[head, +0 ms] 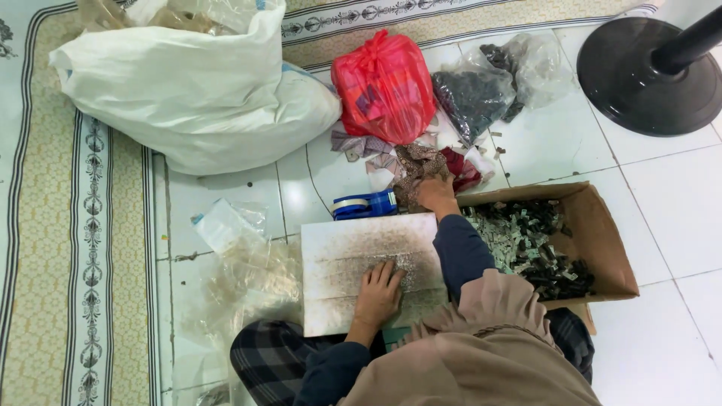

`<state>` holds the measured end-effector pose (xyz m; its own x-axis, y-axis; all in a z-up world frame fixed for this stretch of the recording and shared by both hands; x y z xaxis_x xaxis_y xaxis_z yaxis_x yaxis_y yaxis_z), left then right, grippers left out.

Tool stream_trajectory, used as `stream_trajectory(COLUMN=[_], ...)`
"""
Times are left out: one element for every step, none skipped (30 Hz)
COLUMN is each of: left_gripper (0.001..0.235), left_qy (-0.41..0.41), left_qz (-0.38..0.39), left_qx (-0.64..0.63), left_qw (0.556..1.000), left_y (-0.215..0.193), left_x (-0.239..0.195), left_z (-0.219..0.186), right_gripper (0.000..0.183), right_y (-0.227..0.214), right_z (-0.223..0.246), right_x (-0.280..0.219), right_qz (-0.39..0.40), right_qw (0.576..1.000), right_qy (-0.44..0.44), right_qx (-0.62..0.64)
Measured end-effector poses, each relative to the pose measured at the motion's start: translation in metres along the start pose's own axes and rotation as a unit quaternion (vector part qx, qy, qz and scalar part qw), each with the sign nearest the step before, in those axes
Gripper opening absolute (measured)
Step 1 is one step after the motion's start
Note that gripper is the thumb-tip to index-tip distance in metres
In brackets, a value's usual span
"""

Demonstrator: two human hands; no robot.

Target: The person places small metal components into plastic bags and seals them.

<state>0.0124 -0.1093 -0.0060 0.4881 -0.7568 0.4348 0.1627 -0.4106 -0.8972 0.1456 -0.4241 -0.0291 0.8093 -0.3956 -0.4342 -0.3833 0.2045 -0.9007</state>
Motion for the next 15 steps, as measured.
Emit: stream_trajectory(left_gripper=[0.042, 0.042, 0.041, 0.041, 0.039, 0.036, 0.036, 0.036, 0.036, 0.036, 0.034, 0.032, 0.032, 0.033, 0.039], left_qy=[0.000, -0.002, -0.006, -0.007, -0.010, -0.012, -0.012, -0.014, -0.015, -0.014, -0.031, -0.047, -0.049, -0.138, -0.225], left_qz=[-0.001, 0.009, 0.017, 0.015, 0.009, 0.004, -0.001, 0.000, 0.002, -0.001, 0.004, 0.008, 0.003, 0.001, -0.001], left_qx=[0.000, -0.004, -0.008, -0.009, -0.005, -0.002, -0.002, -0.005, -0.008, -0.009, -0.031, -0.054, -0.055, -0.144, -0.232], left_qw=[1.000, 1.000, 1.000, 1.000, 1.000, 1.000, 1.000, 1.000, 1.000, 1.000, 0.999, 0.997, 0.997, 0.980, 0.946], left_y=[0.001, 0.001, 0.002, 0.005, 0.007, 0.009, 0.011, 0.013, 0.015, 0.016, 0.017, 0.019, 0.002, -0.014, -0.030], left_x=[0.000, -0.002, -0.002, -0.001, -0.001, -0.002, -0.003, -0.005, -0.006, -0.005, -0.007, -0.008, 0.000, 0.007, 0.012], left_z=[0.000, 0.001, -0.001, 0.000, 0.000, -0.001, 0.000, 0.001, 0.000, 0.001, 0.001, 0.000, -0.006, -0.011, -0.017], right_gripper=[0.035, 0.035, 0.043, 0.043, 0.040, 0.042, 0.042, 0.037, 0.032, 0.032, 0.034, 0.035, 0.035, 0.035, 0.036], right_y=[-0.011, -0.022, -0.034, -0.055, -0.076, -0.097, -0.113, -0.129, -0.144, -0.157, -0.169, -0.180, -0.179, -0.178, -0.176], right_z=[-0.003, -0.004, -0.007, -0.009, -0.009, -0.010, -0.009, -0.008, -0.007, -0.009, -0.010, -0.011, -0.014, -0.019, -0.024], right_x=[-0.008, -0.018, -0.027, -0.052, -0.078, -0.105, -0.135, -0.167, -0.200, -0.230, -0.261, -0.292, -0.321, -0.349, -0.378], right_qz=[0.000, -0.032, -0.064, -0.065, -0.133, -0.198, -0.202, -0.253, -0.303, -0.306, -0.315, -0.322, -0.324, -0.350, -0.373], right_qw=[1.000, 0.994, 0.978, 0.979, 0.936, 0.870, 0.870, 0.844, 0.812, 0.812, 0.782, 0.751, 0.751, 0.715, 0.677], right_qy=[0.000, -0.013, -0.028, -0.028, -0.072, -0.114, -0.116, -0.170, -0.223, -0.223, -0.263, -0.301, -0.304, -0.311, -0.316], right_qx=[-0.001, 0.099, 0.195, 0.193, 0.319, 0.437, 0.434, 0.442, 0.447, 0.444, 0.469, 0.492, 0.488, 0.519, 0.550])
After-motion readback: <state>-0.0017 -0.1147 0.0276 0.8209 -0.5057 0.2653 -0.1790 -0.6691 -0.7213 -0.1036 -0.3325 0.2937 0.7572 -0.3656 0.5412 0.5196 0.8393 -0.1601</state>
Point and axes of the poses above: each hand's wrist, its own x-axis towards the middle knuckle, its own y-axis out of the palm, z = x × y, the point moved 1 cm from there along x, towards the middle knuckle, and after that the axes turned 7 degrees about x, right-handed, at the moved point
